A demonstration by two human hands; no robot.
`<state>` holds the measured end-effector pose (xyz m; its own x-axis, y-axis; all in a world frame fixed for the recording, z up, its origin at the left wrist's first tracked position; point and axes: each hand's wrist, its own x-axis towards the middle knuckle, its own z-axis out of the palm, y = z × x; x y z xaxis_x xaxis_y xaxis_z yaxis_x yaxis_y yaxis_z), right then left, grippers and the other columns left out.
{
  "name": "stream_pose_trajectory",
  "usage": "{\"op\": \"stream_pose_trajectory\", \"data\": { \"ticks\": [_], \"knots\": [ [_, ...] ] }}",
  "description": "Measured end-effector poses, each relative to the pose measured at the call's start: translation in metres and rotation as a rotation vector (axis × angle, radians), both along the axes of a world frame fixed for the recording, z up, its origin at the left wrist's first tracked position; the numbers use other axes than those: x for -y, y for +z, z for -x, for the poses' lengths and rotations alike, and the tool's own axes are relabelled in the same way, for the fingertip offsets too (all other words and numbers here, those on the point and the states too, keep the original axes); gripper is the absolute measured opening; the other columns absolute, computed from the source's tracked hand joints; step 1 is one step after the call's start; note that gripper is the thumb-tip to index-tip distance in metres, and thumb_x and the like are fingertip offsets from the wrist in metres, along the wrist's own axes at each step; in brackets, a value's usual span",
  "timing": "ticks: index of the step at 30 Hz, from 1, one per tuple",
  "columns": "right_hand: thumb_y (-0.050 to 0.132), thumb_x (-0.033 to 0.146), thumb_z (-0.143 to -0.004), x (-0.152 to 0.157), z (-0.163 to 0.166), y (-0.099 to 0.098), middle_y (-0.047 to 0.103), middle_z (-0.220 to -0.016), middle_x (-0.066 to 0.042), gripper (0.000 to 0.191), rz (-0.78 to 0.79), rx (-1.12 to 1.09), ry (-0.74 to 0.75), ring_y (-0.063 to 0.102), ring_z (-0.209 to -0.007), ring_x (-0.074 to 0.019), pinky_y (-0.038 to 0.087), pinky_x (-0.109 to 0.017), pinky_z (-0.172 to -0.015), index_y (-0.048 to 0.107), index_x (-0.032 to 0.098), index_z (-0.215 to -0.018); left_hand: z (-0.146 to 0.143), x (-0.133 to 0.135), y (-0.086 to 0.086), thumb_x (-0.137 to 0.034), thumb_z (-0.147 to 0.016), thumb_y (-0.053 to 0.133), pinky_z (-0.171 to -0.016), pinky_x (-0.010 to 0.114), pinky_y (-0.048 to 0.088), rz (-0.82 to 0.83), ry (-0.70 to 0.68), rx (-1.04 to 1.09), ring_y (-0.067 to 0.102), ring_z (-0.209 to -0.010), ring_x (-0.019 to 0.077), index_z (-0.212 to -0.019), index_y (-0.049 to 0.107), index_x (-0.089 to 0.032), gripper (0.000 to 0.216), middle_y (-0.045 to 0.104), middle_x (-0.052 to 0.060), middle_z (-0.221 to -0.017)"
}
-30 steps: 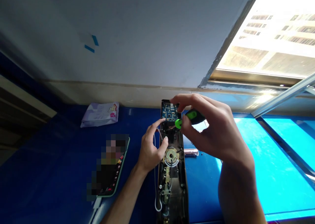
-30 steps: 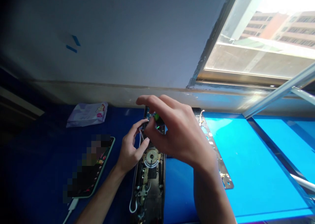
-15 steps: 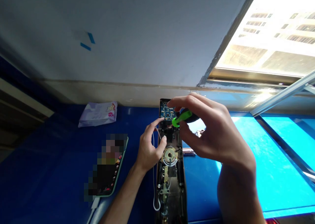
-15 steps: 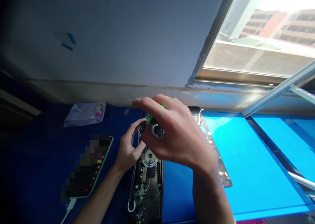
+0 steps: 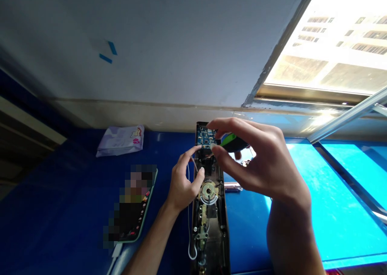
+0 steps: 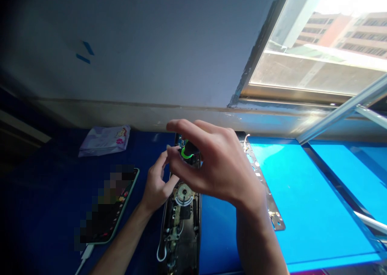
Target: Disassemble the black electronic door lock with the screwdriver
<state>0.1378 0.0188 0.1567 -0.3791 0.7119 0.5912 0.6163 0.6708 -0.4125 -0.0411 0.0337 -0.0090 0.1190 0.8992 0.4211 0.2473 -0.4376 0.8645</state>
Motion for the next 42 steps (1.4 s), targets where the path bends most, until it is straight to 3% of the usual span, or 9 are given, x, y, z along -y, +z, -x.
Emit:
{"op": "stream_pose_trajectory", "data": {
  "ticks": [3, 5, 9, 16, 21, 27, 31, 37, 42],
  "knots": [
    [0.067, 0.031, -0.101, -0.0017, 0.0004, -0.0018, 0.076, -0.083, 0.000, 0.018, -0.042, -0.009, -0.051, 0.064, -0.064, -0.0092, 0.047, -0.026, -0.057, 0.077, 0.017, -0.100, 0.0000, -0.0003, -0.0006, -0.021, -0.092, 0.065, -0.114, 0.048, 0.051, -0.016, 0.010, -0.007, 0.066, -0.130, 0.0307, -0.144, 0.057, -0.023, 0.053, 0.067, 0.011, -0.142],
    [0.062, 0.021, -0.102, -0.0019, -0.0010, -0.0021, 0.078, -0.095, -0.001, 0.018, -0.043, -0.014, -0.032, 0.068, -0.073, -0.0096, 0.051, -0.024, -0.064, 0.076, 0.017, -0.113, 0.0000, -0.0004, 0.0002, -0.021, -0.092, 0.065, -0.114, 0.047, 0.051, -0.019, 0.008, -0.006, 0.065, -0.131, 0.0303, -0.145, 0.057, -0.024, 0.053, 0.066, 0.010, -0.144],
    [0.061, 0.009, -0.089, 0.0001, -0.0044, 0.0004, 0.075, -0.111, -0.003, 0.048, 0.013, -0.007, 0.066, 0.069, -0.090, -0.0134, 0.056, -0.026, -0.076, 0.066, 0.017, -0.136, -0.0001, -0.0001, 0.0017, -0.020, -0.093, 0.063, -0.114, 0.047, 0.051, -0.012, -0.007, 0.002, 0.064, -0.133, 0.0303, -0.145, 0.056, -0.024, 0.053, 0.065, 0.010, -0.146],
    [0.065, 0.028, -0.102, -0.0015, -0.0029, -0.0012, 0.076, -0.089, -0.001, 0.018, -0.022, -0.002, -0.025, 0.064, -0.068, -0.0093, 0.049, -0.025, -0.061, 0.077, 0.017, -0.110, -0.0003, -0.0001, -0.0003, -0.020, -0.092, 0.065, -0.111, 0.046, 0.052, -0.026, 0.008, -0.007, 0.066, -0.128, 0.0298, -0.145, 0.057, -0.025, 0.053, 0.068, 0.009, -0.141],
    [0.060, 0.006, -0.088, 0.0004, -0.0022, 0.0000, 0.074, -0.109, -0.004, 0.050, 0.021, 0.002, 0.072, 0.068, -0.091, -0.0145, 0.056, -0.027, -0.078, 0.067, 0.016, -0.136, -0.0004, -0.0002, 0.0010, -0.020, -0.092, 0.064, -0.115, 0.046, 0.050, -0.010, -0.012, 0.014, 0.064, -0.133, 0.0300, -0.146, 0.056, -0.024, 0.054, 0.065, 0.010, -0.146],
    [0.066, 0.033, -0.102, -0.0019, -0.0018, 0.0001, 0.077, -0.089, -0.003, 0.022, -0.021, 0.016, -0.034, 0.067, -0.071, -0.0121, 0.050, -0.027, -0.062, 0.077, 0.016, -0.110, -0.0004, 0.0002, 0.0012, -0.020, -0.092, 0.065, -0.111, 0.047, 0.053, -0.024, 0.012, -0.022, 0.067, -0.127, 0.0298, -0.145, 0.057, -0.024, 0.054, 0.068, 0.010, -0.140],
    [0.060, 0.024, -0.104, -0.0023, -0.0036, -0.0002, 0.079, -0.095, -0.002, 0.019, -0.016, 0.006, -0.025, 0.070, -0.075, -0.0112, 0.052, -0.025, -0.067, 0.077, 0.019, -0.111, -0.0003, 0.0001, 0.0026, -0.022, -0.092, 0.064, -0.113, 0.046, 0.052, -0.033, 0.020, -0.034, 0.064, -0.132, 0.0303, -0.145, 0.057, -0.024, 0.054, 0.067, 0.010, -0.144],
    [0.058, 0.011, -0.090, 0.0002, -0.0024, 0.0025, 0.074, -0.105, -0.004, 0.046, 0.036, 0.003, 0.013, 0.069, -0.086, -0.0157, 0.057, -0.030, -0.078, 0.066, 0.020, -0.134, -0.0007, -0.0007, 0.0008, -0.022, -0.092, 0.065, -0.117, 0.046, 0.049, -0.027, 0.011, -0.012, 0.064, -0.134, 0.0307, -0.144, 0.059, -0.022, 0.052, 0.067, 0.010, -0.145],
    [0.067, 0.025, -0.099, -0.0026, -0.0055, 0.0009, 0.073, -0.089, -0.001, 0.019, -0.014, 0.037, -0.053, 0.063, -0.070, -0.0122, 0.051, -0.029, -0.062, 0.074, 0.021, -0.116, -0.0015, -0.0013, -0.0016, -0.021, -0.092, 0.066, -0.115, 0.045, 0.051, -0.042, 0.034, -0.030, 0.066, -0.129, 0.0297, -0.144, 0.059, -0.025, 0.053, 0.069, 0.007, -0.141]
  ]
}}
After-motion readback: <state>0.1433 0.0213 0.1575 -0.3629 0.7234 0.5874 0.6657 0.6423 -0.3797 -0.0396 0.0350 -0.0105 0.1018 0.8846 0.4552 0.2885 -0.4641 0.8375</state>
